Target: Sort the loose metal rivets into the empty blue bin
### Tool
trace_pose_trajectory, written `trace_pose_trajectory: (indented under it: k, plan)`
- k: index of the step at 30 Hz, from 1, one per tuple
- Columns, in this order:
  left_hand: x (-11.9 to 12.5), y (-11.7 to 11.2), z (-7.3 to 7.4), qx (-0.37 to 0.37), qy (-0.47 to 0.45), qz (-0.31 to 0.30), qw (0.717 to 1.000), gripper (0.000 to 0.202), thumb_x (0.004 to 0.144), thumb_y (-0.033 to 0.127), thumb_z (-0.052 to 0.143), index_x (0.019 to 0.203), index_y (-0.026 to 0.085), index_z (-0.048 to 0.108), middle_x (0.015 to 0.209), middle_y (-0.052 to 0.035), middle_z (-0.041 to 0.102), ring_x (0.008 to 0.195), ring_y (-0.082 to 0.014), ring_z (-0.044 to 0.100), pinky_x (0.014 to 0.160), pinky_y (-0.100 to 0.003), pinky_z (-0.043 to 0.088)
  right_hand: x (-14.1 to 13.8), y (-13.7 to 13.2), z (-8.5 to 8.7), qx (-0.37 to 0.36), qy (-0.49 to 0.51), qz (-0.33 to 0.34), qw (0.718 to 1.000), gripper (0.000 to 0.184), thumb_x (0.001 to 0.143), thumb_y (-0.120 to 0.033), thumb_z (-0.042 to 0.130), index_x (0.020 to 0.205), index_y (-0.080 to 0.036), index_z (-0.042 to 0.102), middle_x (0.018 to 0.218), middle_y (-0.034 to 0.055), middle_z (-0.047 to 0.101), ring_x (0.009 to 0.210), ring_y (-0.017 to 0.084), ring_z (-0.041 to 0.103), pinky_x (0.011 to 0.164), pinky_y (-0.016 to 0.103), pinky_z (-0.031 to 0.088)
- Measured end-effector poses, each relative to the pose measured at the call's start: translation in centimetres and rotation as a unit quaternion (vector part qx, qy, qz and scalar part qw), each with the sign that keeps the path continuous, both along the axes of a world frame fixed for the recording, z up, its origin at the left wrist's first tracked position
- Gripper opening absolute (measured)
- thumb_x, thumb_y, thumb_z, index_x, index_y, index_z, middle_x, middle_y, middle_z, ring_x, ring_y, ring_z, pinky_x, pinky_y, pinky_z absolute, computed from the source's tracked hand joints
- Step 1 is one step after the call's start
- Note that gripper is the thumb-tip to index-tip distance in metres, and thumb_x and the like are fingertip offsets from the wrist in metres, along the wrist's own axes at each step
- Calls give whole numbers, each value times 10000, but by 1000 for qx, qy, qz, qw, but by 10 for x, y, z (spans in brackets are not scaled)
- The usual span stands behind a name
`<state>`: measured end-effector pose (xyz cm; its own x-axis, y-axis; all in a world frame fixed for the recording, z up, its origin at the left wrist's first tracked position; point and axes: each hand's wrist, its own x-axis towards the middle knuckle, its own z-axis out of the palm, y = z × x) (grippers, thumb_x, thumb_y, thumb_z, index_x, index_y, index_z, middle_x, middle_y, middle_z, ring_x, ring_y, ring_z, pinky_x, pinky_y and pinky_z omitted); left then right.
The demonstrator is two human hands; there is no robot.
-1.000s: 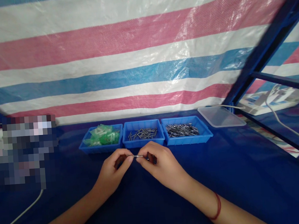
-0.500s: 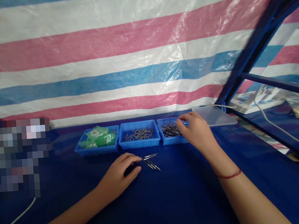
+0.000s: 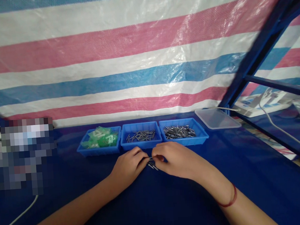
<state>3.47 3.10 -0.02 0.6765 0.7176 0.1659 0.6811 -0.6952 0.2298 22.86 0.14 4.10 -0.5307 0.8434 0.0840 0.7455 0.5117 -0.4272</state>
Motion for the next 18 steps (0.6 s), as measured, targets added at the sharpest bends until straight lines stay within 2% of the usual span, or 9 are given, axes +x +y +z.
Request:
trace_pose_trajectory:
  k: [4,9,14,18]
  plan:
    - [0,2,-4,-3,-5,12,1000,271,970,275,364,916,207,621,924,-18,593,823,-166,615,717,-260,475,7,7,-8,-21,-24,-41,999,146,761,-89,475,713,-185,575,697,11,616,661,139,558,632,243,356]
    - [-1,2,-5,-8,-9,5,1000,254,957,322,399,1078,226,601,1012,-28,591,873,-189,609,764,-296,482,9,9,-15,-59,-42,-53,996,125,739,-109,494,754,-190,587,696,14,621,647,142,560,592,236,336]
    - [-2,3,-3,-34,-12,-10,999,229,952,317,414,980,219,620,980,-27,579,850,-181,605,760,-292,477,8,10,-18,-62,-49,-67,995,100,745,-133,499,758,-191,580,691,14,615,642,145,559,584,238,332]
    - [-3,2,-5,-38,-19,2,999,197,945,280,426,930,196,604,945,-39,580,849,-193,594,769,-307,466,7,10,-21,-58,-49,-77,994,89,735,-128,507,764,-186,567,680,13,605,622,142,550,569,238,329]
